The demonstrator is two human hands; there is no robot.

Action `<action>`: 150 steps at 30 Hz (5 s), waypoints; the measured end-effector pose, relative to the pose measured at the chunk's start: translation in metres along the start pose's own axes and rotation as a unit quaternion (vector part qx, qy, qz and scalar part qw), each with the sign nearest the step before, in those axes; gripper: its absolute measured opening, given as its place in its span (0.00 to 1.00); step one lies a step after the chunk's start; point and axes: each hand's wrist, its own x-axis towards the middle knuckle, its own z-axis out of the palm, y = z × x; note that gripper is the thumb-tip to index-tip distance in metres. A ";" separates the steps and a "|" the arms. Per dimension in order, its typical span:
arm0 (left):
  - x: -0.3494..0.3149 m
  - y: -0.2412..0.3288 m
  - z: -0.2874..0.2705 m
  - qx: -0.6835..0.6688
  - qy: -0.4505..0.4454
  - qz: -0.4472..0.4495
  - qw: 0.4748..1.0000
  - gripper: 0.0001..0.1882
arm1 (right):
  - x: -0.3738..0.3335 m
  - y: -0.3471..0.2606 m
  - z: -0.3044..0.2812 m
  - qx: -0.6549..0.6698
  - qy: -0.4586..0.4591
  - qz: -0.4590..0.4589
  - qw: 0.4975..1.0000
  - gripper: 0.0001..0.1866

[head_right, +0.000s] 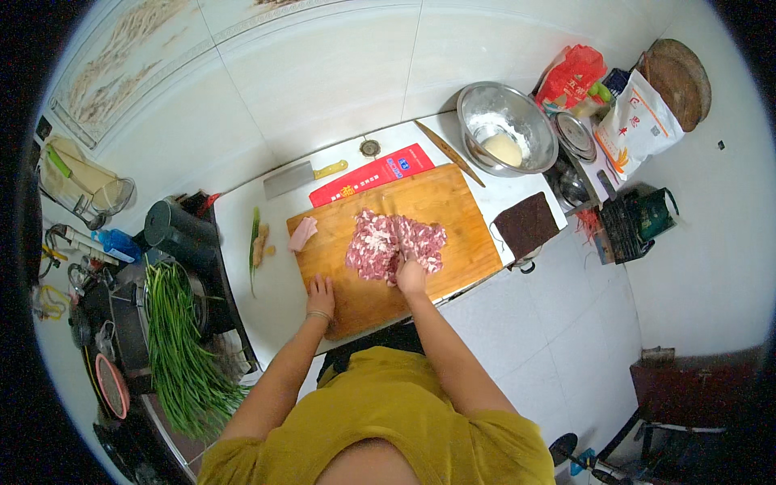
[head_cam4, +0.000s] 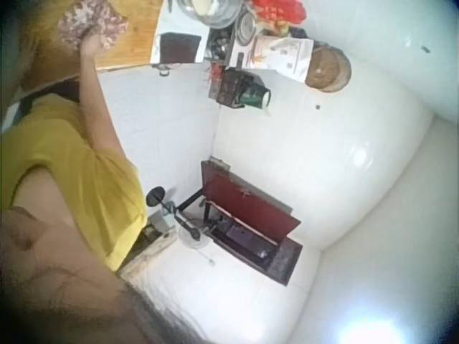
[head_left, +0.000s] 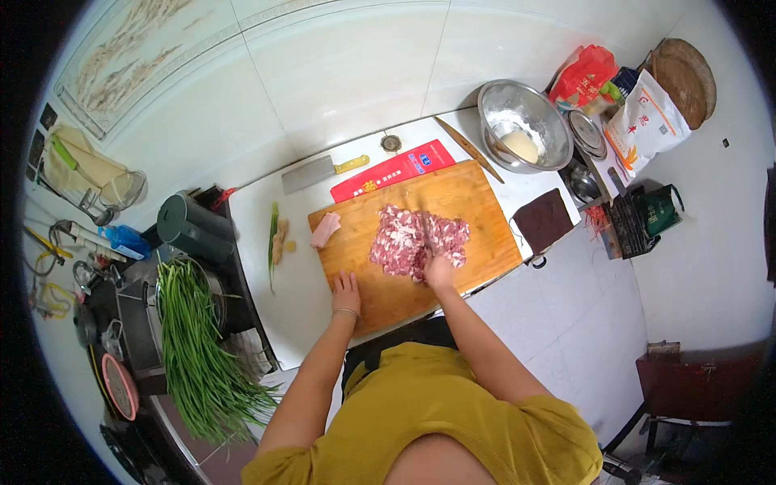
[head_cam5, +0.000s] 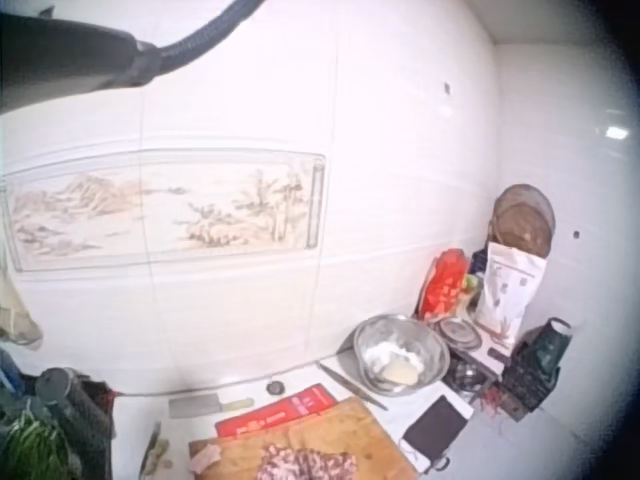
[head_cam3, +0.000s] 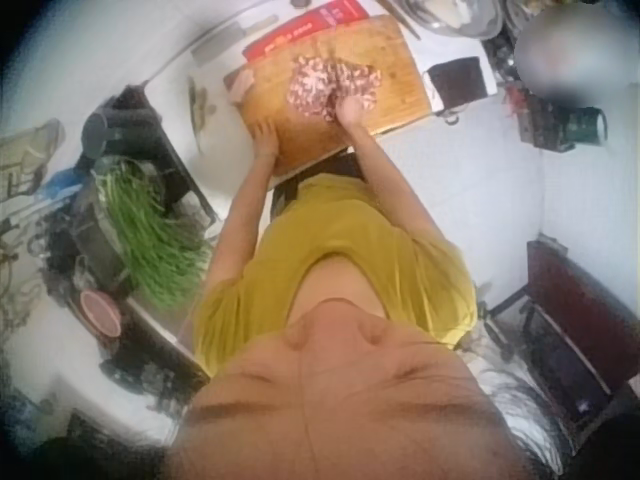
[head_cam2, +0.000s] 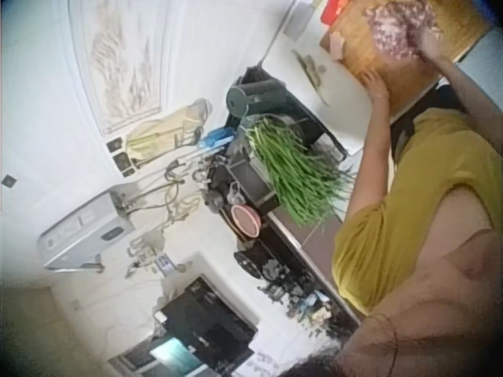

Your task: The person uses a cleaver to chop a pile of raw meat on a wooden cutting board. They repeatedly slice and mince the meat into smaller pieces, occasionally gathering the meat back into a pile to continue chopping.

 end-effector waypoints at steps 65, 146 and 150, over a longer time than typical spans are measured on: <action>0.004 0.000 -0.006 -0.017 -0.002 -0.003 1.000 0.27 | -0.001 -0.007 0.023 -0.081 -0.052 -0.016 0.995 0.16; 0.025 -0.016 0.093 0.153 0.300 -0.025 0.941 0.55 | -0.019 -0.074 -0.033 -0.053 -0.116 -0.026 0.992 0.19; -0.004 -0.001 -0.012 -0.002 -0.035 0.002 0.999 0.65 | -0.029 -0.063 -0.031 -0.033 -0.052 0.003 0.998 0.18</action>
